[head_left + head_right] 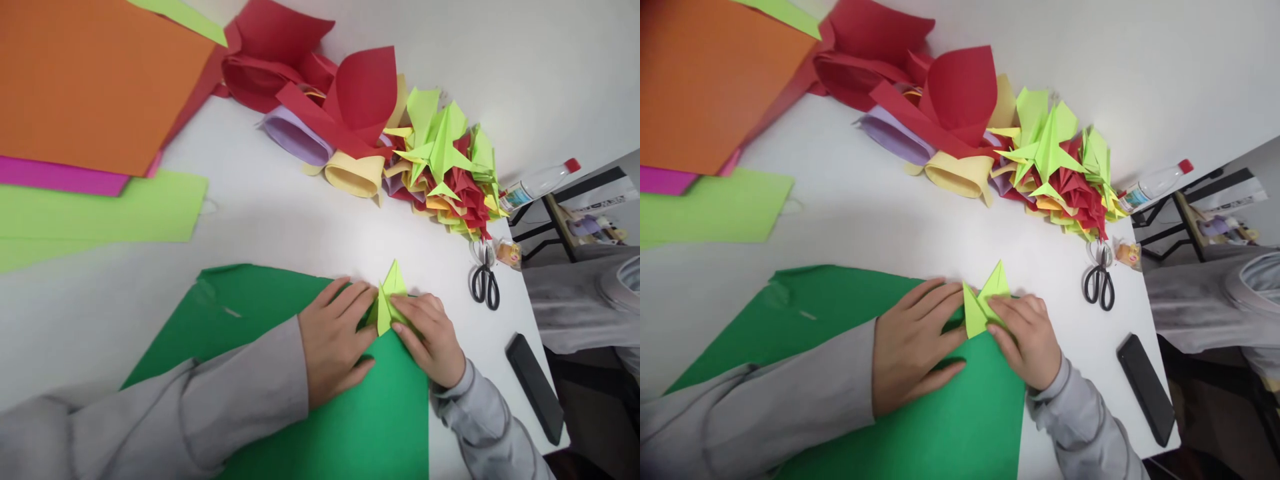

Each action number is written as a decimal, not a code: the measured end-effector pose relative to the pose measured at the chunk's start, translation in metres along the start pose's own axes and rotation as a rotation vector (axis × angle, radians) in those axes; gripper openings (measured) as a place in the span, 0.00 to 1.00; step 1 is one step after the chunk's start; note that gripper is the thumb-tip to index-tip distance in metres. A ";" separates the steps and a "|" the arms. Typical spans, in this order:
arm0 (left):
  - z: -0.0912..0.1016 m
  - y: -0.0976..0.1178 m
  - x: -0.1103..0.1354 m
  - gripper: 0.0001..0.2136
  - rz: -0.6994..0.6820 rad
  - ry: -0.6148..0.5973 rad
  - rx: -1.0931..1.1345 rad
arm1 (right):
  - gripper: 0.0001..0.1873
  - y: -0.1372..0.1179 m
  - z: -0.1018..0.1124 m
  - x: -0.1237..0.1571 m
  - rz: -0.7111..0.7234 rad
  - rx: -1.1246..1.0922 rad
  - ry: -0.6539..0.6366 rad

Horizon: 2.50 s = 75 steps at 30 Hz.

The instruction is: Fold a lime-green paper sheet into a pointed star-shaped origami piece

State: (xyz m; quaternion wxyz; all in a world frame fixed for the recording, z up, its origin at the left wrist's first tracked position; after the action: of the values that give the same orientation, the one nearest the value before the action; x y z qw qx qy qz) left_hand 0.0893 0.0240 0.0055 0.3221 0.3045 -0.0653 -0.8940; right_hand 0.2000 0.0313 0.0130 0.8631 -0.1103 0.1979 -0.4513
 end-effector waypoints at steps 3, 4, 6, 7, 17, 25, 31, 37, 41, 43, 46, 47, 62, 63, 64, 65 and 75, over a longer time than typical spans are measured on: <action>-0.001 -0.001 0.001 0.20 0.009 -0.003 0.008 | 0.19 0.001 0.000 0.000 -0.003 -0.002 0.029; -0.002 -0.001 0.001 0.19 0.006 -0.008 0.008 | 0.18 0.001 0.000 0.000 -0.003 -0.001 0.035; -0.003 0.000 0.001 0.20 -0.004 -0.019 0.005 | 0.18 0.001 0.001 0.000 -0.002 0.001 0.041; -0.003 0.000 0.001 0.20 -0.007 -0.024 0.004 | 0.18 0.001 0.001 0.000 -0.001 0.001 0.042; -0.004 0.000 0.000 0.23 -0.010 -0.077 -0.008 | 0.12 0.001 0.000 0.000 0.011 0.016 0.041; -0.004 0.000 0.000 0.22 -0.023 -0.069 -0.054 | 0.11 0.003 -0.001 0.001 0.008 0.010 0.035; 0.000 0.002 0.000 0.24 -0.009 -0.055 -0.179 | 0.11 0.003 0.000 0.001 -0.001 0.015 0.041; 0.002 0.006 0.001 0.22 -0.033 -0.049 -0.256 | 0.11 0.003 0.000 0.001 -0.001 0.007 0.041; 0.001 0.005 0.001 0.21 -0.028 -0.051 -0.224 | 0.11 0.004 0.000 0.001 -0.006 0.015 0.044; 0.001 0.004 0.001 0.21 -0.021 -0.054 -0.215 | 0.11 0.004 0.000 0.001 -0.006 0.018 0.044; 0.000 0.002 0.000 0.23 -0.003 -0.060 -0.202 | 0.11 0.004 -0.001 0.001 -0.001 0.015 0.039; 0.000 0.002 0.000 0.23 0.001 -0.063 -0.200 | 0.11 0.004 -0.001 0.001 0.003 0.015 0.037; 0.001 -0.002 -0.001 0.25 0.061 -0.067 -0.134 | 0.13 0.003 0.000 0.001 0.001 0.026 0.041; 0.002 -0.003 -0.001 0.25 0.061 -0.068 -0.121 | 0.13 0.003 0.000 0.000 0.003 0.024 0.042; 0.002 -0.003 -0.001 0.25 0.060 -0.068 -0.107 | 0.13 0.003 0.000 0.000 0.006 0.023 0.042; 0.002 -0.004 -0.002 0.24 0.056 -0.067 -0.095 | 0.13 0.002 0.000 0.000 0.009 0.022 0.042; 0.001 -0.002 0.002 0.20 0.006 -0.037 -0.142 | 0.12 0.002 0.000 0.000 0.021 0.007 0.033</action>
State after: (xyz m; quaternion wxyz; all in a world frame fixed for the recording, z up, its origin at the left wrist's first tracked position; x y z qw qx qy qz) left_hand 0.0869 0.0245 0.0047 0.3443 0.2642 -0.0086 -0.9009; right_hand 0.2013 0.0321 0.0118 0.8648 -0.0975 0.2117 -0.4448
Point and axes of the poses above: each hand's wrist, its own x-axis away from the middle knuckle, its own z-axis out of the back of the hand, y = z × x, the point moved 9 cm from there along -x, towards the middle knuckle, and after that the axes turned 1 degree about -z, right-handed, at the moved point
